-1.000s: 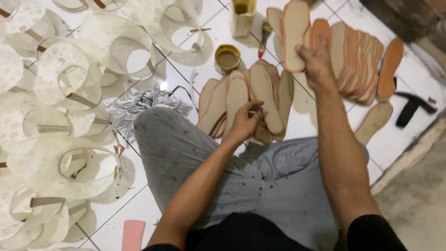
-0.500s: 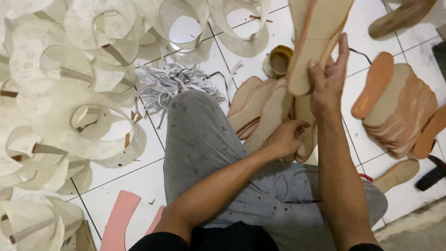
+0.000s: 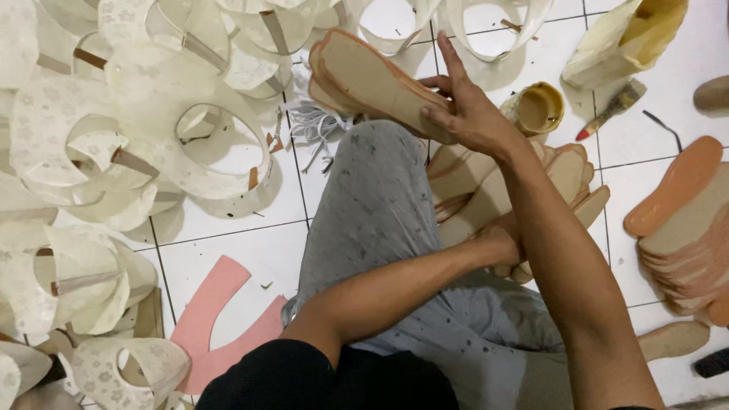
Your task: The person sits on the workshop floor and pairs sandal soles and insoles one at a time, matching a tan top sole with a beige insole and stacking the matched pairs into piles beside them. They work through a large pile of loose soles spread on the floor, building up stacks of completed pairs.
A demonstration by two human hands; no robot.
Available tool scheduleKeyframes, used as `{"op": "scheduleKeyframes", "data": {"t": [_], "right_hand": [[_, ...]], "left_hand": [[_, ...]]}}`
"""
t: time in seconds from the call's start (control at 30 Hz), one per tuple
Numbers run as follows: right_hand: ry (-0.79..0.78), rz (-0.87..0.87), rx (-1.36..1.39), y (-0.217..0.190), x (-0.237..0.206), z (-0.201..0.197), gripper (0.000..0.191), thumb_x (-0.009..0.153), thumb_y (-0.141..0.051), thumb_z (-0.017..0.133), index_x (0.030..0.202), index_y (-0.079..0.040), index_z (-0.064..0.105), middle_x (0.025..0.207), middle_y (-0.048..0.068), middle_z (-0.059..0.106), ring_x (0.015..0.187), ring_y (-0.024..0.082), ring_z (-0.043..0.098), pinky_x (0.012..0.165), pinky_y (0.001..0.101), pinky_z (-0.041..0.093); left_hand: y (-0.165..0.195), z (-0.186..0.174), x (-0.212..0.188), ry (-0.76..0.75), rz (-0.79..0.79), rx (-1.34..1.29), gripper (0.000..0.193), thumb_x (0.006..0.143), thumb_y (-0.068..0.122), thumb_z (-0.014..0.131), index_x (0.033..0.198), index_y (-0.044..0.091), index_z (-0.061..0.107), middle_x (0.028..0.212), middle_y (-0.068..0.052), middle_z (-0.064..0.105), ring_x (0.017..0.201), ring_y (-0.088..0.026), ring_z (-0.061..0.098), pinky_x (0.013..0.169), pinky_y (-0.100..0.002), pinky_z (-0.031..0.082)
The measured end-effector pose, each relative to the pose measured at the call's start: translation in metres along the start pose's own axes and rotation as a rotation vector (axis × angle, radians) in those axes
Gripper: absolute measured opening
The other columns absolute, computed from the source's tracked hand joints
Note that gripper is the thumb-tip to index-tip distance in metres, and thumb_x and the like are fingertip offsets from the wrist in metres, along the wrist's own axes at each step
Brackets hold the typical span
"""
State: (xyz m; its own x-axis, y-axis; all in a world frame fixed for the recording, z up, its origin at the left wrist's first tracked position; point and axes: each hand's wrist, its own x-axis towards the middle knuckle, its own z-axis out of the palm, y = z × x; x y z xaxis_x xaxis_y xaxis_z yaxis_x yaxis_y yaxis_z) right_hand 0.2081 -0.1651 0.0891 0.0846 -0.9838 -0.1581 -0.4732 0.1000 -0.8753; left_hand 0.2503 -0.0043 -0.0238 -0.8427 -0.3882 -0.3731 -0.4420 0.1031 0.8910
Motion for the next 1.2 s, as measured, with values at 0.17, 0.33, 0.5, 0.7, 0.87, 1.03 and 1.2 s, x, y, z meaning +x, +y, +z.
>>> {"op": "scheduleKeyframes", "data": {"t": [0.17, 0.33, 0.5, 0.7, 0.87, 1.03, 1.2], "right_hand": [[0.207, -0.116, -0.292, -0.003, -0.002, 0.011, 0.092, 0.100, -0.011, 0.075, 0.167, -0.012, 0.012, 0.144, 0.024, 0.060, 0.126, 0.036, 0.061, 0.104, 0.0464, 0.049], [0.509, -0.224, -0.201, 0.022, -0.092, 0.009, 0.068, 0.106, 0.003, 0.067, 0.165, -0.009, 0.036, 0.140, 0.018, 0.066, 0.123, 0.027, 0.066, 0.107, 0.0395, 0.055], [0.961, -0.039, -0.026, 0.064, -0.220, 0.015, 0.044, 0.114, 0.009, 0.056, 0.155, 0.001, 0.043, 0.122, 0.014, 0.065, 0.109, 0.017, 0.065, 0.098, 0.0297, 0.056], [1.391, 0.301, 0.187, 0.151, -0.304, 0.060, 0.043, 0.102, 0.012, 0.046, 0.143, 0.003, 0.055, 0.107, 0.010, 0.068, 0.082, 0.013, 0.063, 0.074, 0.0285, 0.058], [1.384, 0.287, 0.220, 0.166, -0.297, 0.057, 0.041, 0.100, 0.011, 0.046, 0.138, 0.003, 0.060, 0.104, 0.009, 0.069, 0.079, 0.011, 0.063, 0.071, 0.0256, 0.055], [1.312, 0.306, 0.440, 0.158, -0.268, 0.062, 0.035, 0.098, 0.007, 0.051, 0.131, 0.002, 0.063, 0.101, 0.008, 0.068, 0.075, 0.010, 0.063, 0.068, 0.0253, 0.056], [1.328, 0.295, 0.575, 0.169, -0.269, 0.065, 0.033, 0.100, 0.005, 0.052, 0.131, 0.001, 0.064, 0.100, 0.007, 0.069, 0.074, 0.010, 0.062, 0.067, 0.0249, 0.055]], "left_hand": [[0.000, 0.000, -0.003, -0.037, 0.004, 0.019, 0.035, 0.087, 0.017, 0.062, 0.118, 0.004, 0.070, 0.111, -0.023, 0.073, 0.104, -0.040, 0.070, 0.090, -0.049, 0.054], [0.002, 0.001, 0.002, -0.035, 0.042, 0.047, 0.036, 0.086, 0.016, 0.060, 0.119, 0.005, 0.070, 0.112, -0.023, 0.074, 0.107, -0.039, 0.070, 0.091, -0.049, 0.055], [-0.004, 0.001, 0.005, 0.128, 0.215, 0.050, 0.042, 0.081, 0.010, 0.059, 0.121, 0.007, 0.070, 0.112, -0.022, 0.073, 0.109, -0.039, 0.068, 0.093, -0.050, 0.053], [-0.021, -0.002, 0.008, 0.215, 0.334, 0.126, 0.033, 0.086, 0.010, 0.058, 0.116, 0.008, 0.072, 0.106, -0.019, 0.073, 0.103, -0.037, 0.068, 0.091, -0.048, 0.054], [-0.024, -0.015, -0.006, 0.135, 0.331, 0.120, 0.032, 0.087, 0.018, 0.068, 0.117, 0.008, 0.071, 0.104, -0.016, 0.074, 0.099, -0.034, 0.070, 0.088, -0.045, 0.055], [-0.016, -0.044, -0.025, 0.029, 0.387, 0.052, 0.036, 0.091, 0.009, 0.064, 0.126, 0.006, 0.068, 0.107, -0.016, 0.074, 0.098, -0.030, 0.072, 0.088, -0.040, 0.057], [0.049, -0.061, -0.082, -0.035, 0.484, -0.237, 0.038, 0.097, 0.004, 0.059, 0.135, 0.003, 0.062, 0.119, -0.013, 0.073, 0.109, -0.021, 0.071, 0.096, -0.034, 0.058]]}}
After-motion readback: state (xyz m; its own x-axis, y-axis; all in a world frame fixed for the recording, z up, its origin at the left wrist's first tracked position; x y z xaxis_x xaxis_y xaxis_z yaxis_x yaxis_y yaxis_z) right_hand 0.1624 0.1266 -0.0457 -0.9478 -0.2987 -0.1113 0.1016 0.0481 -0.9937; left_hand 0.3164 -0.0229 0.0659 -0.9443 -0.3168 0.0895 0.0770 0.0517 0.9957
